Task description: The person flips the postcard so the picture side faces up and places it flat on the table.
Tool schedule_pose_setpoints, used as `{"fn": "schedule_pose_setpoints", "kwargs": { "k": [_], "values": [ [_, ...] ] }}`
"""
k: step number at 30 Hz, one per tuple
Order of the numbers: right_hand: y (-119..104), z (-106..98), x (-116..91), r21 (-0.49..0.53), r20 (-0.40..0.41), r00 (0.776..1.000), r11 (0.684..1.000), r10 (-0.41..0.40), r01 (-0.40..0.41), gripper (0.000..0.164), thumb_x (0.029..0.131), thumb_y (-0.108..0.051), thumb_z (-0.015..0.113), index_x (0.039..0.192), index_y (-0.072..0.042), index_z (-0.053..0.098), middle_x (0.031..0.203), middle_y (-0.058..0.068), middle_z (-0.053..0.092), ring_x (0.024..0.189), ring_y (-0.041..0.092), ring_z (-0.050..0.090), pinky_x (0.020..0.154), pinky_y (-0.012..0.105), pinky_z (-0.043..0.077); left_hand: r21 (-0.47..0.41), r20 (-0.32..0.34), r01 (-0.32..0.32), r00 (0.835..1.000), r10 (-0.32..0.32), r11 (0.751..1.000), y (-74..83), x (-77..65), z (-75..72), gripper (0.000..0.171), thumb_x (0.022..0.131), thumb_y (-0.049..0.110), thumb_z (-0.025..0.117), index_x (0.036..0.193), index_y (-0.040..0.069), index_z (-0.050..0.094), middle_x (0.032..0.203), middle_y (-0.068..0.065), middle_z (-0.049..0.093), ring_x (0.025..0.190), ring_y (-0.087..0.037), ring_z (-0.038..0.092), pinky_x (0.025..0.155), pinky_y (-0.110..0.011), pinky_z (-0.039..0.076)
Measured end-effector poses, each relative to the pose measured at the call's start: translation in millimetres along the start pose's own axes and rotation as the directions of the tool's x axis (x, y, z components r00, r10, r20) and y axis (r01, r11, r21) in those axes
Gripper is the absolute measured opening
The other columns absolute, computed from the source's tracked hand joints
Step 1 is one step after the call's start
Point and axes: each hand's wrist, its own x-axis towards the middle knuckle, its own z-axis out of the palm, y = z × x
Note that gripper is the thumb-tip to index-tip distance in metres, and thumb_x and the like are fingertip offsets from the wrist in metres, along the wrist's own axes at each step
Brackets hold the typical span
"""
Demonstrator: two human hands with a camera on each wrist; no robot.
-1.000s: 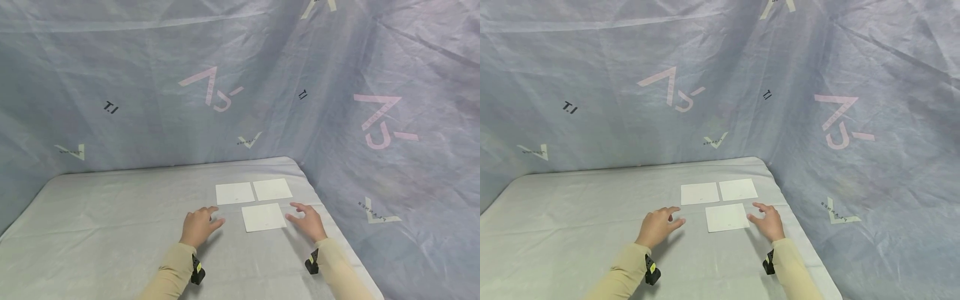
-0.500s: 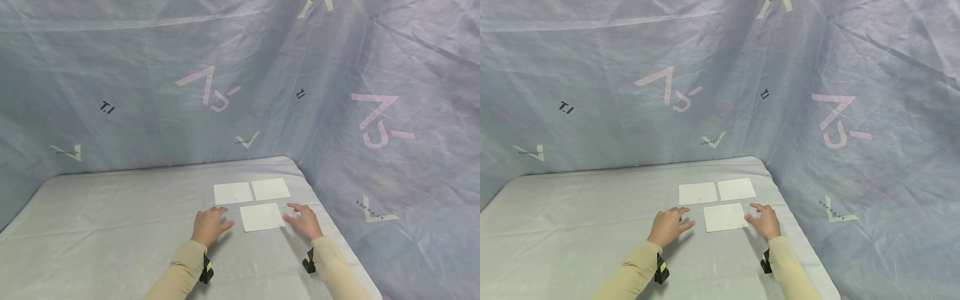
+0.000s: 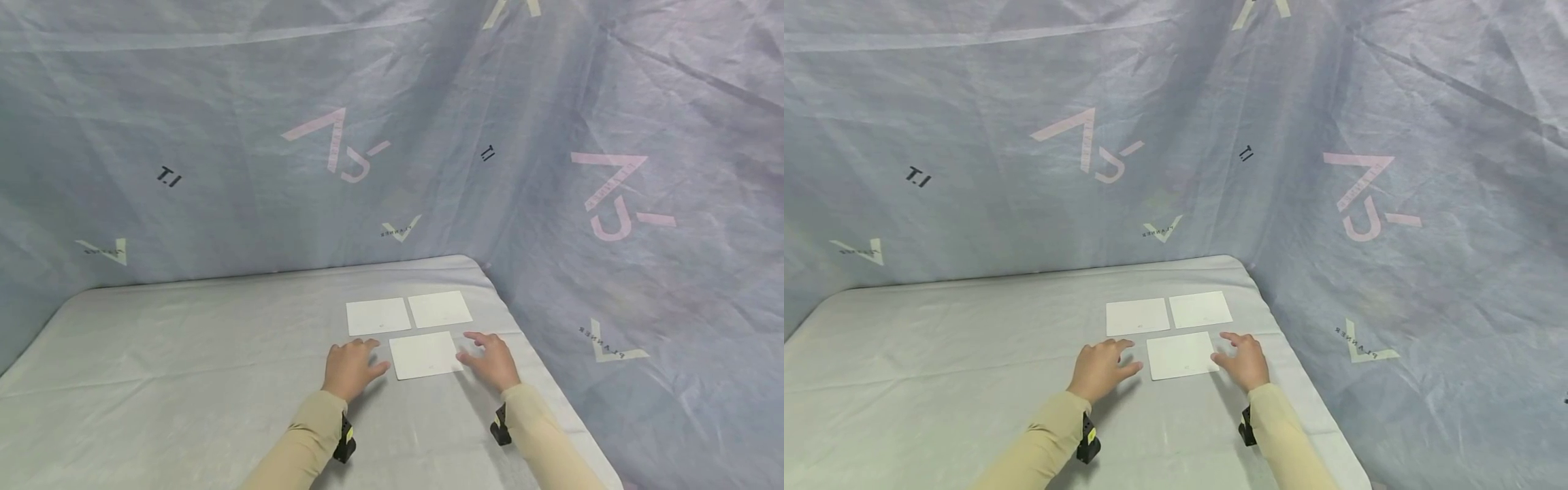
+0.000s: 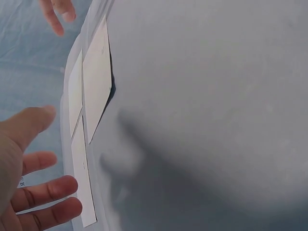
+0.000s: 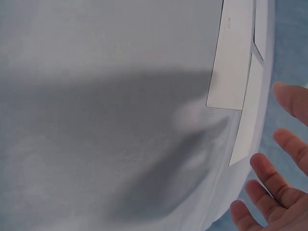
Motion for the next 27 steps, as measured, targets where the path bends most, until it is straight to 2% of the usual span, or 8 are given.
{"fn": "schedule_pose_setpoints", "kwargs": {
  "k": [11,15,23,27],
  "values": [
    [0.1,5.8,2.8,-0.001,0.015,1.0,1.0,0.016,-0.016,0.049,0.084,-0.018,0.08,0.128,0.0,0.068,0.111,0.027,0.064,0.105,0.044,0.059,0.094,0.058,0.045,-0.012,0.003,0.001,1.0,-0.001,1.0,7.2,6.1,12.8,0.047,0.082,0.043,0.083,0.112,0.008,0.075,0.091,-0.011,0.074,0.077,-0.029,0.07,0.07,-0.047,0.052],
    [2.7,7.6,3.4,-0.017,0.022,0.999,0.999,0.035,-0.035,0.049,0.084,-0.018,0.08,0.128,-0.001,0.068,0.114,0.027,0.063,0.11,0.046,0.058,0.096,0.059,0.044,-0.022,0.024,0.002,1.0,-0.001,1.0,10.6,7.7,17.3,0.047,0.082,0.043,0.083,0.112,0.008,0.075,0.091,-0.011,0.074,0.078,-0.029,0.07,0.07,-0.047,0.052],
    [5.0,7.7,5.5,-0.041,0.019,1.0,0.999,0.02,-0.019,0.051,0.083,-0.019,0.082,0.128,0.001,0.067,0.112,0.027,0.062,0.11,0.047,0.056,0.096,0.059,0.044,-0.002,0.042,0.02,0.999,-0.02,1.0,14.3,14.1,24.8,0.051,0.08,0.047,0.083,0.112,0.009,0.074,0.089,-0.011,0.074,0.077,-0.028,0.07,0.073,-0.048,0.053],
    [4.8,6.1,4.7,-0.047,0.026,0.999,0.998,0.038,-0.037,0.052,0.083,-0.019,0.082,0.129,0.001,0.067,0.114,0.027,0.061,0.111,0.047,0.055,0.097,0.06,0.044,-0.013,0.08,0.044,0.996,-0.043,0.999,18.5,15.7,27.5,0.056,0.078,0.047,0.085,0.115,0.008,0.073,0.092,-0.013,0.074,0.081,-0.03,0.071,0.074,-0.048,0.052]
  ]
}}
